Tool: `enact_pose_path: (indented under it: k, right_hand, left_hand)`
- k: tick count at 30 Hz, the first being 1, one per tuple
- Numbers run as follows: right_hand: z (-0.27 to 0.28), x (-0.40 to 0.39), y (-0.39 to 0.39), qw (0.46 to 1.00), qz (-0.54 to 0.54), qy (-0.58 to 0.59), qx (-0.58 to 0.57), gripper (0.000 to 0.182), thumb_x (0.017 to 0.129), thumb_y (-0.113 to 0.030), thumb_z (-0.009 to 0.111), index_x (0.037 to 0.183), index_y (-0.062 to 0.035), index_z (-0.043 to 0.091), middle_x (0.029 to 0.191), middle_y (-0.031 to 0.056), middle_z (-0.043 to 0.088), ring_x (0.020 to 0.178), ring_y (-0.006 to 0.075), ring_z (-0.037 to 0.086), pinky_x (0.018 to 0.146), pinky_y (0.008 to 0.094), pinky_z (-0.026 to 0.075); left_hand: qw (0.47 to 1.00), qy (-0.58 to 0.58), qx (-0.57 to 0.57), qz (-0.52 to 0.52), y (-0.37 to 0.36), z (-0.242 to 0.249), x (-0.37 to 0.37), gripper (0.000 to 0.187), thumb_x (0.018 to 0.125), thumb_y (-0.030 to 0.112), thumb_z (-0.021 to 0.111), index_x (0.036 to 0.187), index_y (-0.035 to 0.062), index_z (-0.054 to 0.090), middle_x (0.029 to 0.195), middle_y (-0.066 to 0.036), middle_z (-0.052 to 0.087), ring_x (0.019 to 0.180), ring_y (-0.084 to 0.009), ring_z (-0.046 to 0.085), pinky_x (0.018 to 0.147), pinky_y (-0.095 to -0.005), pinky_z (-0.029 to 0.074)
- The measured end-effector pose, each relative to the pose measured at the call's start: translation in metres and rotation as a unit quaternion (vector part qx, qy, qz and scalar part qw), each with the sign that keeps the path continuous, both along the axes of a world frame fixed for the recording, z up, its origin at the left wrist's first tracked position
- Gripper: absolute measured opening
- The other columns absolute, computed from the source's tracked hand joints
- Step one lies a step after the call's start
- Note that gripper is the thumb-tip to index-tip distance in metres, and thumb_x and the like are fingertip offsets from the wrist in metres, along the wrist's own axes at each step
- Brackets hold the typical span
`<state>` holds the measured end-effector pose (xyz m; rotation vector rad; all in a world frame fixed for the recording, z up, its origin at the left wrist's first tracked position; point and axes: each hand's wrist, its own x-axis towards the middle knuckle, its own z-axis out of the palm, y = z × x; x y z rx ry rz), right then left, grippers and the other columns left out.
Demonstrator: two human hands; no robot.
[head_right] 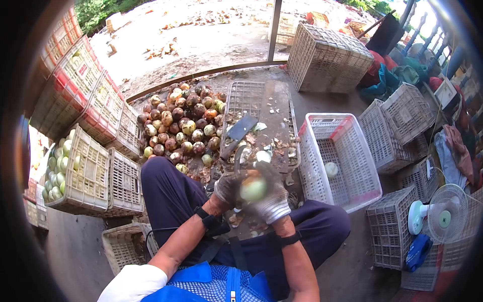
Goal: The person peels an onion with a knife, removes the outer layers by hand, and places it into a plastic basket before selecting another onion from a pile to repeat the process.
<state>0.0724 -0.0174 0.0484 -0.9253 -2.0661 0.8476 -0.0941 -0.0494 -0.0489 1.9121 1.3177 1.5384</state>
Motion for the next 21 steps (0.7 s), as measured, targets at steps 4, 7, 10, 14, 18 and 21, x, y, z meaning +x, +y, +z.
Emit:
enact_pose_path:
  k: [4,7,10,14,18,21]
  right_hand:
    - [-0.009,-0.002,0.003,0.964,0.011,0.141,-0.226,0.062,0.063,-0.012,0.078,0.12,-0.0064,0.053,0.11,0.0073,0.062,0.093,0.0202,0.062,0.083,0.0324,0.051]
    - [-0.005,0.005,0.01,0.861,0.081,0.177,-0.469,0.064,0.067,-0.006,0.076,0.125,-0.0037,0.049,0.111,0.0067,0.06,0.096,0.0164,0.06,0.08,0.0299,0.053]
    - [-0.009,0.007,0.001,0.784,0.12,0.298,-0.531,0.063,0.072,-0.011,0.073,0.129,-0.0014,0.046,0.114,0.0096,0.06,0.099,0.0229,0.061,0.084,0.0331,0.052]
    - [-0.038,0.017,0.01,0.782,0.07,0.361,-0.503,0.066,0.066,-0.006,0.075,0.127,-0.0021,0.048,0.112,0.0081,0.061,0.098,0.0189,0.06,0.083,0.031,0.051]
    - [-0.025,0.017,0.011,0.858,-0.008,0.277,-0.433,0.073,0.053,0.003,0.079,0.121,-0.0019,0.053,0.109,0.0067,0.062,0.096,0.0163,0.06,0.082,0.0298,0.052]
    - [-0.023,0.02,0.012,0.898,-0.045,0.211,-0.384,0.08,0.044,0.001,0.084,0.118,-0.0022,0.055,0.106,0.0062,0.063,0.094,0.016,0.061,0.082,0.0296,0.052]
  left_hand:
    - [0.951,-0.273,-0.146,0.013,0.002,0.023,0.003,0.042,0.069,0.013,0.076,0.106,0.0018,0.063,0.102,-0.012,0.065,0.09,-0.024,0.064,0.077,-0.0327,0.051]
    - [0.927,-0.272,-0.249,0.068,-0.005,0.06,0.005,0.039,0.069,0.01,0.077,0.104,0.0017,0.065,0.104,-0.011,0.066,0.09,-0.0197,0.063,0.076,-0.0312,0.051]
    - [0.905,-0.358,-0.224,-0.054,-0.005,0.024,-0.003,0.038,0.068,0.006,0.078,0.103,-0.0001,0.064,0.102,-0.006,0.065,0.089,-0.0142,0.06,0.076,-0.0288,0.05]
    - [0.929,-0.326,-0.172,-0.023,-0.007,0.046,0.007,0.03,0.068,0.005,0.079,0.094,0.0033,0.065,0.096,-0.004,0.063,0.087,-0.0132,0.058,0.077,-0.028,0.048]
    - [0.966,-0.208,-0.15,-0.006,-0.014,0.065,0.015,0.022,0.069,0.005,0.078,0.085,0.0028,0.063,0.09,-0.003,0.061,0.085,-0.013,0.057,0.075,-0.0275,0.047]
    - [0.958,-0.2,-0.206,-0.012,-0.019,0.061,0.016,0.02,0.07,0.006,0.078,0.083,0.0016,0.062,0.085,-0.003,0.061,0.08,-0.0127,0.057,0.07,-0.0272,0.047]
